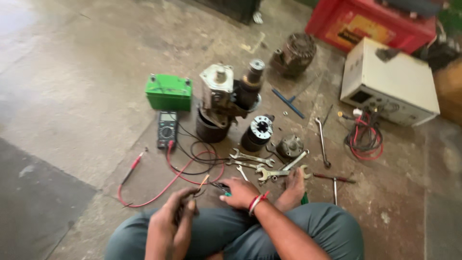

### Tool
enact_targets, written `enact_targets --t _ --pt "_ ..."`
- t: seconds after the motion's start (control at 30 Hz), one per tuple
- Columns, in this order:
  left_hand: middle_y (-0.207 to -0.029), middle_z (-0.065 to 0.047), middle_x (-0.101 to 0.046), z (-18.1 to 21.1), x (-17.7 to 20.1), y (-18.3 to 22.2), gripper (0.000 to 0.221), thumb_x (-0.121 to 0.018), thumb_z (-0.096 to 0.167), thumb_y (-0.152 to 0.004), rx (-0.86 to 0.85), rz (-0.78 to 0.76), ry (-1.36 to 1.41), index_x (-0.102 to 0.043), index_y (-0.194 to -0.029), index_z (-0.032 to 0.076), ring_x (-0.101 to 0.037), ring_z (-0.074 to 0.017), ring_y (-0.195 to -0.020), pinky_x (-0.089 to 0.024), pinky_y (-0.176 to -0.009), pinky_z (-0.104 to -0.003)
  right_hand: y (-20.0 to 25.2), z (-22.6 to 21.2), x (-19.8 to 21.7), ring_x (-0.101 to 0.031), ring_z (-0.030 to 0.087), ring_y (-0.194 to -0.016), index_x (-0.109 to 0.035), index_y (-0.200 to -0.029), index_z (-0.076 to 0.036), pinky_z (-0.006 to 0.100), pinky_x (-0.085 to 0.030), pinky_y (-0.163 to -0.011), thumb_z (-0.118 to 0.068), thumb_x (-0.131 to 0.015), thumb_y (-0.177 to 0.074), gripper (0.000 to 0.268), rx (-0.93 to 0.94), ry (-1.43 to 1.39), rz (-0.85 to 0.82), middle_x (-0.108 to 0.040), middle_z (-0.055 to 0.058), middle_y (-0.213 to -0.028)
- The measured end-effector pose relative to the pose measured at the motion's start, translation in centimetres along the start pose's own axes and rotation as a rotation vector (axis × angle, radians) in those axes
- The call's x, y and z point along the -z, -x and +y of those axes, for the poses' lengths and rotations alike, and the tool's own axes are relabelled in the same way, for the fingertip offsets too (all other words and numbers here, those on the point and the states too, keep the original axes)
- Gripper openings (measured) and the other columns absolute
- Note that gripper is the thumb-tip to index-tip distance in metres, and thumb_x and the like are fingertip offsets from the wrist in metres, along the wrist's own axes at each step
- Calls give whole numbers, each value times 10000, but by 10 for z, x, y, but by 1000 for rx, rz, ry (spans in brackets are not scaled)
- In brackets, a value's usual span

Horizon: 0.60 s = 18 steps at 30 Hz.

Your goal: The person disassembles and repairs an automotive starter motor. They use pliers to handle small components, wrenches to loosen fasteners, and a screwdriver to adjust internal parts while sitting on the floor.

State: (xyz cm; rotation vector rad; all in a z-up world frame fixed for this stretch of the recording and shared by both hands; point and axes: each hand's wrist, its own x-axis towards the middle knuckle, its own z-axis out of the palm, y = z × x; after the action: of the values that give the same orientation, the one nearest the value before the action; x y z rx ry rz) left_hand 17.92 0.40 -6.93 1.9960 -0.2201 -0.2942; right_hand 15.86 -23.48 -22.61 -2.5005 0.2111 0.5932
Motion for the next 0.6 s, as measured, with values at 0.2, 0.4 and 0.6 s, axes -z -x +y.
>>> enact_targets --t 0.2,0.4,0.6 --pt "-840 -83 -802 1 -53 -110 245 -640 273 -950 30 -97 -223 -716 -1073 74 -751 -192 -702 -542 -661 -325 -3 3 26 -611 340 -1176 -620 -1342 -218 460 -479 -994 -391 -776 -810 581 -57 -89 57 -654 137 -1216" --pt "-849 -116 -773 -27 -84 -137 252 -660 226 -932 70 -87 -164 -716 -1101 48 -721 -197 -721 -537 -669 -324 -7 -10 54 -671 317 -1104 -683 -1291 -149 392 -531 -942 -301 -822 -789 543 55 -435 357 -685 139 -1162" --pt "-742 -69 -749 -10 -73 -133 202 -630 181 -937 54 -171 36 -700 -1064 39 -658 -120 -618 -523 -593 -290 1 -31 75 -719 272 -1055 -701 -1270 -108 346 -555 -911 -239 -835 -794 511 166 -543 459 -715 119 -1155"
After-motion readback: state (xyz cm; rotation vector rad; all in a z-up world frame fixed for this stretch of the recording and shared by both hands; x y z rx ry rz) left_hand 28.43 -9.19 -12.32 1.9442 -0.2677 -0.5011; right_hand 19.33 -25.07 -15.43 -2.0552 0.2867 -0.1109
